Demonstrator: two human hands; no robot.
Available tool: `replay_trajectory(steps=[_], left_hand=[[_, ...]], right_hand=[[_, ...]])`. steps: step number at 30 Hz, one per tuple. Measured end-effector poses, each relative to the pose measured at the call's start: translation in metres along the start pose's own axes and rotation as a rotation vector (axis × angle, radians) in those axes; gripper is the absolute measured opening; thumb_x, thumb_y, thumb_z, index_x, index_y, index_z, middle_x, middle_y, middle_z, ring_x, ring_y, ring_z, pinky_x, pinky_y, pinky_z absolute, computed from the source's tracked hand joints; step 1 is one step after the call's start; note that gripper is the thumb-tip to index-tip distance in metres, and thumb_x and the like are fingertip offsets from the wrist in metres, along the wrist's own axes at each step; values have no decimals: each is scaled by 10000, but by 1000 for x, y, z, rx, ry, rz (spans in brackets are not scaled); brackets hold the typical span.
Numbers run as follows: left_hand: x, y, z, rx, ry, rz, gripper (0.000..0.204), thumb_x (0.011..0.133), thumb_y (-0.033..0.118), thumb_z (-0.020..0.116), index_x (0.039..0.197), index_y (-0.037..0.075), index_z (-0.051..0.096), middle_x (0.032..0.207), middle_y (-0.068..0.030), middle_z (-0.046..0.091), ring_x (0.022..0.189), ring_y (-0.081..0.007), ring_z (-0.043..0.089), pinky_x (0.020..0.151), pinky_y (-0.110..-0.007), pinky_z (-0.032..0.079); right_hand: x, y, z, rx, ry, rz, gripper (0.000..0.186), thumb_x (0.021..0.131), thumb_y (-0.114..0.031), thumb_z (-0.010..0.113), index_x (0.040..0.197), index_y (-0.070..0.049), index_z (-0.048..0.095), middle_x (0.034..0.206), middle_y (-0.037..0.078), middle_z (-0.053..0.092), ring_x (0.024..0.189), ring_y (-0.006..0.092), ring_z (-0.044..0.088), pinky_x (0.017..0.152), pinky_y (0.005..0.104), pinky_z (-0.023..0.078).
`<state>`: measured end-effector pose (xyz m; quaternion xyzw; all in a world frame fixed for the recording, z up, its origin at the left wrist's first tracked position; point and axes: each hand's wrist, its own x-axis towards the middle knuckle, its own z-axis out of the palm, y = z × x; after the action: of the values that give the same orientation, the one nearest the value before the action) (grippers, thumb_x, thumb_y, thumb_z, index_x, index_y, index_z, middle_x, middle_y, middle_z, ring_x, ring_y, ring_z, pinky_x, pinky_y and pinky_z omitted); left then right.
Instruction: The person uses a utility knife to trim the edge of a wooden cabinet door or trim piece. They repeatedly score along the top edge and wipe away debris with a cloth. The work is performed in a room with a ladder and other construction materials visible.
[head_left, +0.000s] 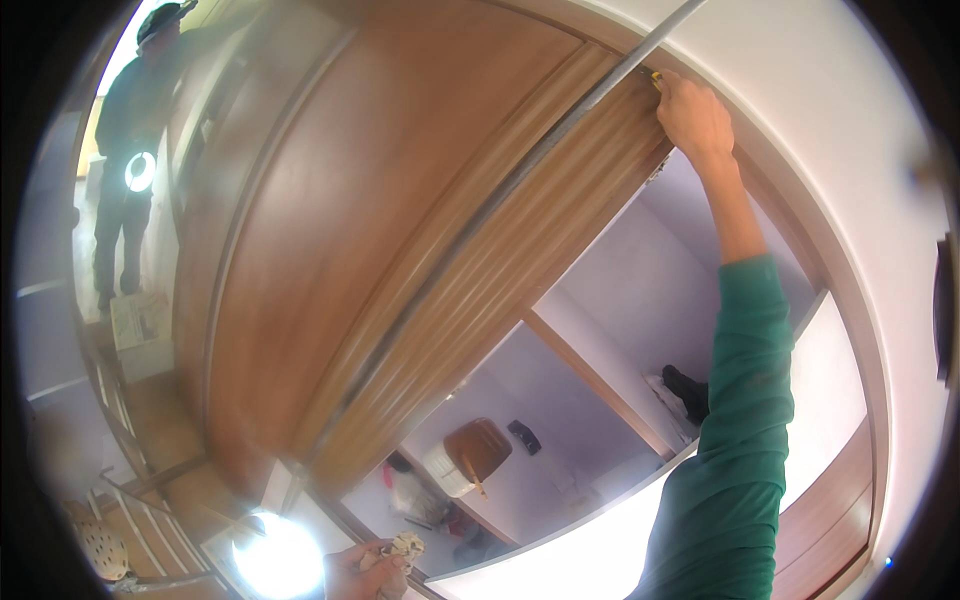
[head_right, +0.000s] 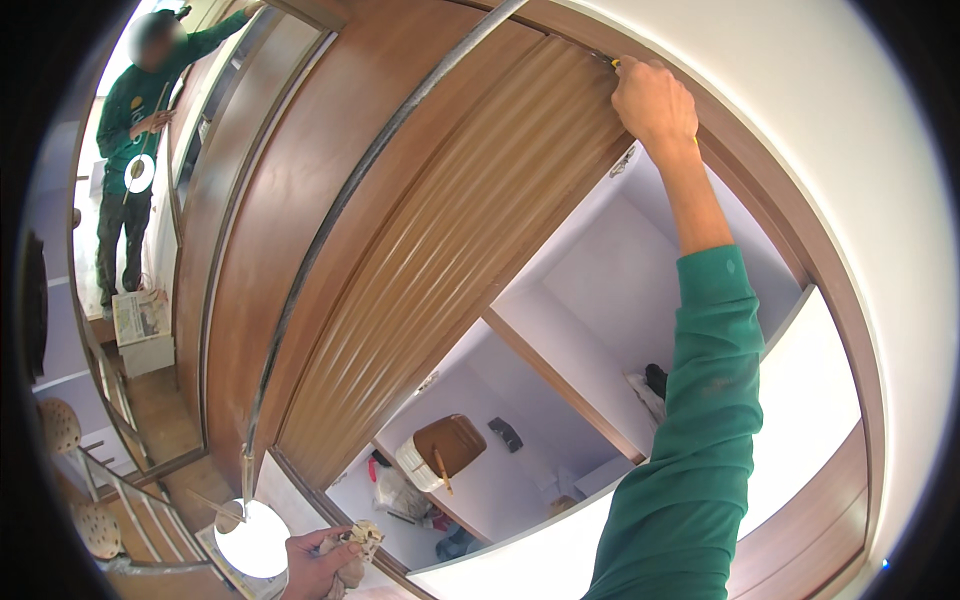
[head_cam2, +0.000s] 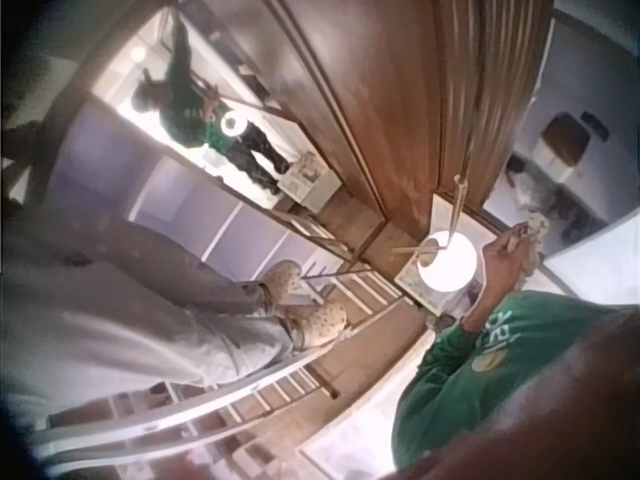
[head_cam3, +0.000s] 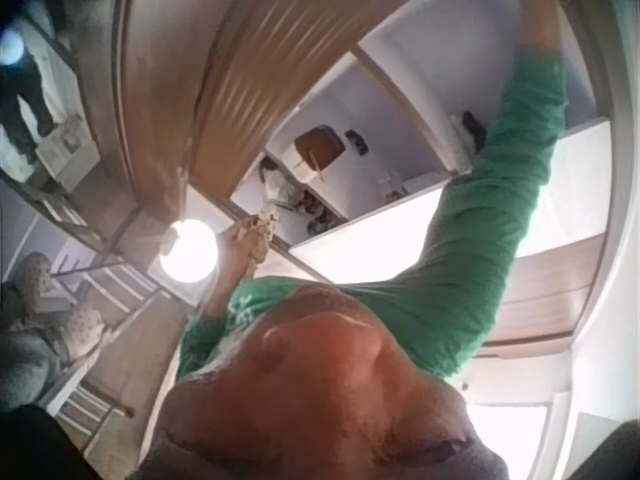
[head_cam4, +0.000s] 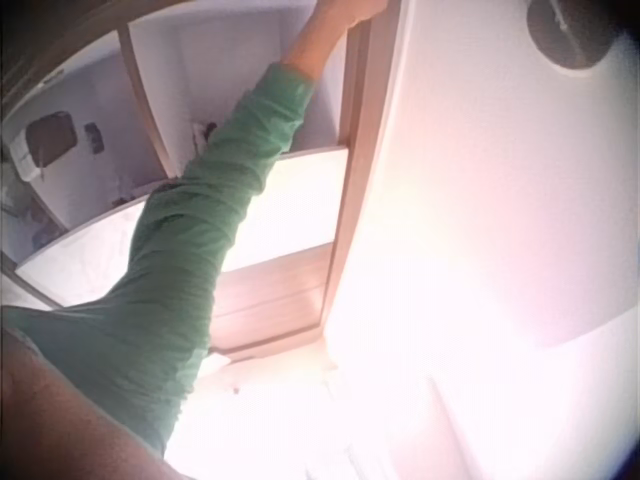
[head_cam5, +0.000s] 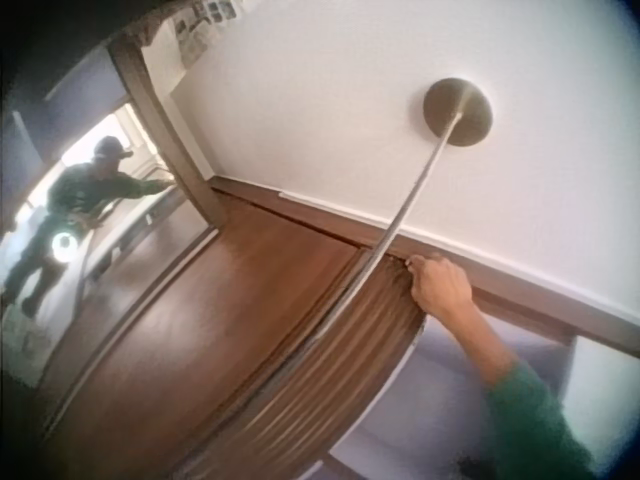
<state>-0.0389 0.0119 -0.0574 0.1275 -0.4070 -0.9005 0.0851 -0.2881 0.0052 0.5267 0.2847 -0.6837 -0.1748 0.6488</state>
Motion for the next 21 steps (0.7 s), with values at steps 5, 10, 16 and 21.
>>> replay_trajectory(steps=[5, 10, 16, 21], left_hand=[[-1, -2, 0, -32, 25, 29, 232, 960, 64, 615, 1141, -81, 632, 722, -50, 613, 525, -79, 515, 441, -211, 387], [0, -3, -1, 11, 33, 50, 248, 960, 59, 614, 1164, -82, 626, 723, -49, 608, 527, -81, 514, 444, -209, 386], [-1, -1, 0, -47, 23, 31, 280, 955, 70, 627, 1187, -86, 620, 720, -49, 606, 519, -82, 505, 432, -217, 371], [-2, 5, 1, 11, 37, -9, 281, 956, 80, 630, 1188, -78, 623, 704, -44, 601, 511, -79, 500, 422, -219, 362]], right_hand=[[4, -3, 5, -18, 8, -13, 247, 946, -180, 521, 1114, -94, 680, 1048, 196, 661, 931, 405, 677, 807, 504, 547], [4, -7, 11, -108, 4, -21, 268, 945, -189, 504, 1153, -119, 659, 1086, 202, 662, 936, 413, 672, 811, 504, 544], [7, -14, 6, -118, 14, -54, 192, 875, -111, 565, 1022, -45, 670, 1026, 209, 653, 903, 414, 688, 769, 495, 570], [21, -17, -7, -183, -139, -38, 216, 901, -165, 576, 1043, -64, 704, 1044, 202, 692, 947, 396, 690, 815, 478, 565]])
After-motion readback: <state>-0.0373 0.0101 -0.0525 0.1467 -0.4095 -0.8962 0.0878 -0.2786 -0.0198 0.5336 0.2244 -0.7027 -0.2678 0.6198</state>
